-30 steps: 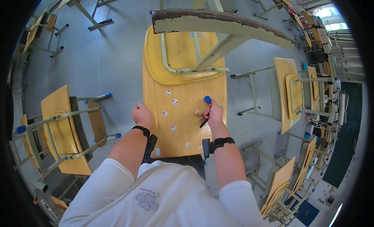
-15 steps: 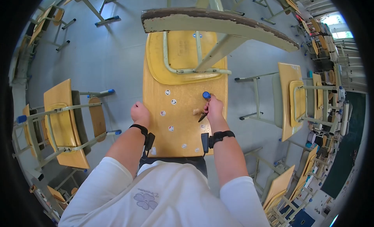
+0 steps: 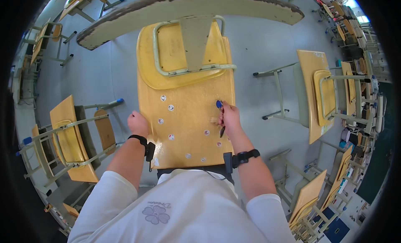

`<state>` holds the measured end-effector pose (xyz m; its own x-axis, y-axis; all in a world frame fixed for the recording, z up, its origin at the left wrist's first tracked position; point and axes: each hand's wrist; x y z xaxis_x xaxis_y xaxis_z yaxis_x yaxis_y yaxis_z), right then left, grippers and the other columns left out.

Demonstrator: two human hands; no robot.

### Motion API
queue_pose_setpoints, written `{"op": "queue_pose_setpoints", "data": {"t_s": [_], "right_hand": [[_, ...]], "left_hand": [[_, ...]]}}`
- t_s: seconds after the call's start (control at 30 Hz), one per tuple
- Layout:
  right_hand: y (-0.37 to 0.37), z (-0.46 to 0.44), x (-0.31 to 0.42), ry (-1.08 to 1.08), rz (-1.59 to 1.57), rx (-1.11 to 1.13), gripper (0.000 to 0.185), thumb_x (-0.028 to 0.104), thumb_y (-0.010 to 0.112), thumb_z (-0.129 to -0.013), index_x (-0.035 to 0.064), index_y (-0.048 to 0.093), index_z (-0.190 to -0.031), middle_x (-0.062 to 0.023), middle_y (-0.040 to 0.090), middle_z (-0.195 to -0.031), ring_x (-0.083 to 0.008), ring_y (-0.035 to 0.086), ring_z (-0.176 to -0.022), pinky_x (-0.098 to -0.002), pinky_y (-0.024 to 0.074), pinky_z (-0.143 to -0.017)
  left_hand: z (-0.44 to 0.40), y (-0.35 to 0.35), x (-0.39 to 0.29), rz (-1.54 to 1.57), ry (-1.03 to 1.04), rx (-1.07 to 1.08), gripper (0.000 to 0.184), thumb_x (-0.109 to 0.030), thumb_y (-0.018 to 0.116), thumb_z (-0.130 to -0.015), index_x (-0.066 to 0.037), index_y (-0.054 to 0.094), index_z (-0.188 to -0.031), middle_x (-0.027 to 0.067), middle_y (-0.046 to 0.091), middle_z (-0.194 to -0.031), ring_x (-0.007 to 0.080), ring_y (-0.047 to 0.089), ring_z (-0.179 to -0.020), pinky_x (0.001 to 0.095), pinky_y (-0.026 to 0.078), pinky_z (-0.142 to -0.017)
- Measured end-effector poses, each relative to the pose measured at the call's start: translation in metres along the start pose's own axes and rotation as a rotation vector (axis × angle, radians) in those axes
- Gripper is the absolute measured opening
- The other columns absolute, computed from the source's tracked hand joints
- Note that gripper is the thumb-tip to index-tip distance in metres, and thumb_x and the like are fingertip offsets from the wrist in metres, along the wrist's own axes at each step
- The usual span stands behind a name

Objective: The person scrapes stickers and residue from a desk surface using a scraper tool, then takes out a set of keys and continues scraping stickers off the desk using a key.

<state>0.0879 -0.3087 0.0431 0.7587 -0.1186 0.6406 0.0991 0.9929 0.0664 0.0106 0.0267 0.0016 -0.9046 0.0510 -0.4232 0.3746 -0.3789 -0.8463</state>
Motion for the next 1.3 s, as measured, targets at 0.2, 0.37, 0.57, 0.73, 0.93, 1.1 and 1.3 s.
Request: {"op": "queue_pose_setpoints", "data": {"t_s": [0.2, 0.37, 0.57, 0.73, 0.93, 1.1, 1.3], "right_hand": [[-0.017, -0.001, 0.001, 0.058, -0.007, 0.083, 0.027, 0.032, 0.05, -0.097, 0.0082, 0.046, -0.083, -0.0042, 0.044, -0.051, -0.0156, 0.045, -0.039, -0.0268, 0.027, -0.033], [-0.017, -0.001, 0.011, 0.066, 0.092, 0.095, 0.029, 0.032, 0.049, -0.096, 0.0077, 0.046, -0.081, -0.0038, 0.043, -0.05, -0.0156, 0.044, -0.037, -0.0279, 0.0268, -0.033], [-0.011, -0.007, 0.018, 0.054, 0.174, 0.083, 0.029, 0.03, 0.048, -0.096, 0.0078, 0.046, -0.079, -0.0026, 0.041, -0.048, -0.015, 0.041, -0.034, -0.0287, 0.025, -0.032], [-0.009, -0.009, 0.016, 0.053, 0.117, 0.048, 0.029, 0.029, 0.049, -0.096, 0.0079, 0.046, -0.076, -0.0024, 0.041, -0.047, -0.0148, 0.039, -0.033, -0.0291, 0.0236, -0.032], [-0.011, -0.01, 0.021, 0.122, 0.144, 0.086, 0.029, 0.028, 0.048, -0.096, 0.0087, 0.045, -0.074, -0.0022, 0.038, -0.045, -0.0152, 0.036, -0.032, -0.0308, 0.024, -0.032], [-0.005, -0.019, 0.018, 0.087, 0.107, 0.078, 0.03, 0.029, 0.05, -0.096, 0.009, 0.045, -0.074, -0.0018, 0.038, -0.045, -0.0148, 0.036, -0.032, -0.0308, 0.024, -0.032], [0.006, -0.014, 0.021, 0.099, 0.095, 0.016, 0.027, 0.028, 0.05, -0.095, 0.0087, 0.045, -0.077, -0.0012, 0.038, -0.046, -0.0139, 0.036, -0.033, -0.0287, 0.0236, -0.032]], "left_hand": [[0.0, 0.001, -0.001, -0.033, 0.003, -0.035, 0.044, -0.033, 0.039, -0.089, 0.001, 0.066, -0.09, 0.0259, 0.066, -0.098, 0.0446, 0.061, -0.093, 0.0501, 0.047, -0.083], [0.001, 0.001, -0.001, 0.017, 0.006, -0.022, 0.043, -0.033, 0.039, -0.088, 0.001, 0.066, -0.09, 0.0252, 0.066, -0.098, 0.0446, 0.061, -0.092, 0.0496, 0.047, -0.082], [0.006, -0.003, -0.008, -0.003, -0.016, -0.038, 0.044, -0.034, 0.039, -0.088, 0.001, 0.066, -0.091, 0.0249, 0.066, -0.098, 0.0441, 0.061, -0.093, 0.049, 0.046, -0.083], [0.004, -0.001, -0.005, -0.041, -0.022, -0.063, 0.044, -0.034, 0.04, -0.088, 0.001, 0.066, -0.092, 0.0249, 0.066, -0.098, 0.0437, 0.061, -0.093, 0.0488, 0.047, -0.083], [0.005, 0.0, -0.008, -0.012, -0.035, -0.076, 0.044, -0.034, 0.04, -0.087, 0.001, 0.067, -0.091, 0.0245, 0.066, -0.097, 0.0432, 0.062, -0.092, 0.0492, 0.047, -0.082], [0.0, 0.003, -0.003, -0.05, -0.025, -0.087, 0.043, -0.034, 0.041, -0.087, 0.0, 0.067, -0.092, 0.0241, 0.067, -0.096, 0.0437, 0.062, -0.09, 0.05, 0.047, -0.082], [0.004, 0.001, -0.007, -0.059, -0.034, -0.089, 0.044, -0.034, 0.04, -0.088, 0.0, 0.068, -0.091, 0.0245, 0.067, -0.095, 0.044, 0.062, -0.09, 0.0502, 0.047, -0.082]]}}
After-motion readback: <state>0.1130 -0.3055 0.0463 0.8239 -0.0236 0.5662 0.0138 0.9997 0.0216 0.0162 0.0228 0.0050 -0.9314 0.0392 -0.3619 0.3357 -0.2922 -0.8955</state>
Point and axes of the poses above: each hand's wrist, its own z-axis away from the middle knuckle, its own y-axis out of the palm, x = y × z
